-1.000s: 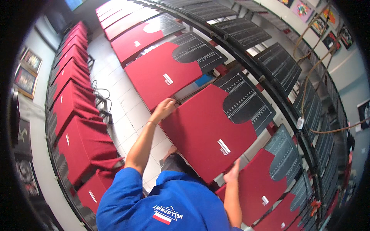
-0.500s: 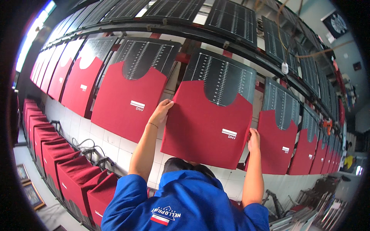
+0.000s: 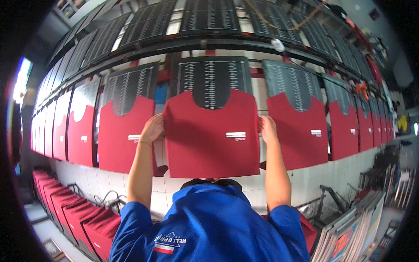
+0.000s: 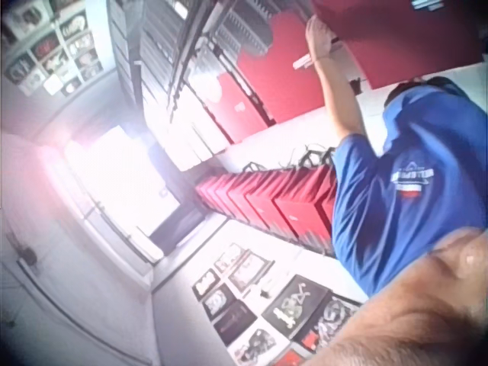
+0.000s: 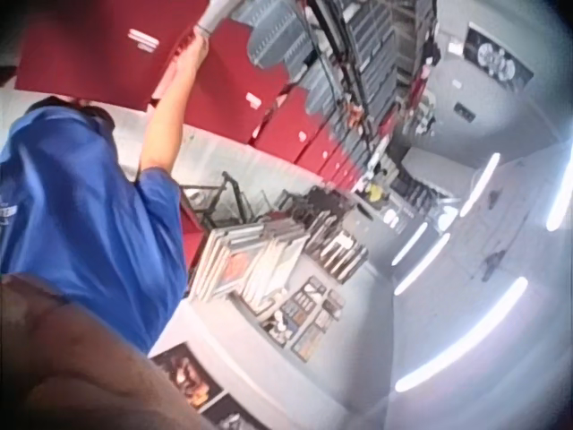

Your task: The person uses a heat gun to dry the ink on screen-printed red shirts arranged on a rack, then picks up and inspects one of the shirts.

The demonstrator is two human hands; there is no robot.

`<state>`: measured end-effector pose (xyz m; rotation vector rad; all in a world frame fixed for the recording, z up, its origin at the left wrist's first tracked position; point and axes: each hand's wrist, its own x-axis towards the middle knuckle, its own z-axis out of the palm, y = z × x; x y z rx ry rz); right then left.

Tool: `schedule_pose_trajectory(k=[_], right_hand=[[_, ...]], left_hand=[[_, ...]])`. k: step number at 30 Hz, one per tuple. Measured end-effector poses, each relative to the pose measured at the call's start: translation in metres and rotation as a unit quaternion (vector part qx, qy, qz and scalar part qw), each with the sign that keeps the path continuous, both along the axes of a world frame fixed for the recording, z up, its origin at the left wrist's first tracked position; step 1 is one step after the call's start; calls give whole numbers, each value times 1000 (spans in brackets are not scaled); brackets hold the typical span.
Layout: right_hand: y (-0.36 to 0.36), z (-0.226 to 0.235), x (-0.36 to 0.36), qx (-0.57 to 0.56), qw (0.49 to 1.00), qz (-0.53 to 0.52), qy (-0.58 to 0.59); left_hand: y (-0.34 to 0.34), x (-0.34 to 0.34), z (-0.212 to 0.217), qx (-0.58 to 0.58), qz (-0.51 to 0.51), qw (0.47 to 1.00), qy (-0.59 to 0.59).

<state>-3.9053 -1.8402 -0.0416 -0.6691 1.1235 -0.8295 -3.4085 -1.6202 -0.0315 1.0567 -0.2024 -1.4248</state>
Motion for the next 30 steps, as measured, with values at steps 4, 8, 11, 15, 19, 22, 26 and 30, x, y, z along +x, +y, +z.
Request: schedule_pose_trajectory(k=[4, 8, 11, 15, 19, 22, 26, 30], right_hand=[[-5, 14, 7, 59, 989, -62, -118], [-9, 22, 8, 48, 980, -81, -176], [-10, 22, 13, 39, 975, -94, -197], [-15, 10, -5, -5, 982, -130, -134], [34, 55, 52, 11, 987, -111, -118], [105, 86, 129, 27, 982, 111, -148], [204, 88, 244, 53, 918, 354, -172], [258, 40, 352, 126, 952, 278, 9]], left_hand=[[-11, -4, 6, 8, 25, 1000, -6], [-16, -13, 16, -26, 79, 996, 11], [-10, -17, 24, -39, 94, 995, 10], [-2, -13, 37, -62, 118, 990, 37], [56, 33, 54, -38, 165, 982, -85], [111, 92, 59, 97, 208, 919, -321], [200, 214, 33, 265, 222, 729, -590], [246, 309, 19, 344, 156, 652, -657]])
